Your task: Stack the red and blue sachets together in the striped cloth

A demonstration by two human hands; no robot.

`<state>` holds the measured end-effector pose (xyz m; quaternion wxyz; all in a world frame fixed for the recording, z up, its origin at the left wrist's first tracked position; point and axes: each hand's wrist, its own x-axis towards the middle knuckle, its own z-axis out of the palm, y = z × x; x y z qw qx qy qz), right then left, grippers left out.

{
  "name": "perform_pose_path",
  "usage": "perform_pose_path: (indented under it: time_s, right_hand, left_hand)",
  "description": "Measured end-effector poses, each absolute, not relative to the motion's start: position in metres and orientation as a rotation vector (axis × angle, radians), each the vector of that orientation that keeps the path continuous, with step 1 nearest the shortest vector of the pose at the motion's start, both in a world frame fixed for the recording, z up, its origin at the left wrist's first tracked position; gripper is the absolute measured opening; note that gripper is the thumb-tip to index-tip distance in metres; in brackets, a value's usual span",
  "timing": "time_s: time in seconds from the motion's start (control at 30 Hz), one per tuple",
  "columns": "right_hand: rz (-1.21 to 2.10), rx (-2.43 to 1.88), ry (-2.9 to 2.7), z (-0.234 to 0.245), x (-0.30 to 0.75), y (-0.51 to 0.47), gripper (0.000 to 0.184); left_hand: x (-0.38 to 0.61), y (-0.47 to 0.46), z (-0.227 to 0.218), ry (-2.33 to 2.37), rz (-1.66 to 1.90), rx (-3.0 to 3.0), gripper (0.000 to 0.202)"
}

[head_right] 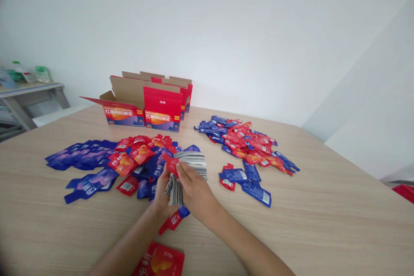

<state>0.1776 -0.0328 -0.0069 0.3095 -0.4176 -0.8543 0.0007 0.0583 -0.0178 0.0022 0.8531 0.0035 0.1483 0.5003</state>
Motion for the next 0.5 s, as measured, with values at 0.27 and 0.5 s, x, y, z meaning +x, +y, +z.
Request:
perform_pose_path:
  time_s: [0.27, 0.5]
  right_hand:
    - [-0.017, -1.242, -2.685, 0.041, 0.198, -0.052, 0.065]
    - [0.213, -1.247, -2.525, 0.087, 0.228, -0.079, 0.039]
  left_hand:
    - [0.038, 0.003, 0.001, 0.221, 1.09, 0.139, 0.051]
    - [0.039, -0.005, 0.004, 0.236, 1.086, 0.265, 0.067]
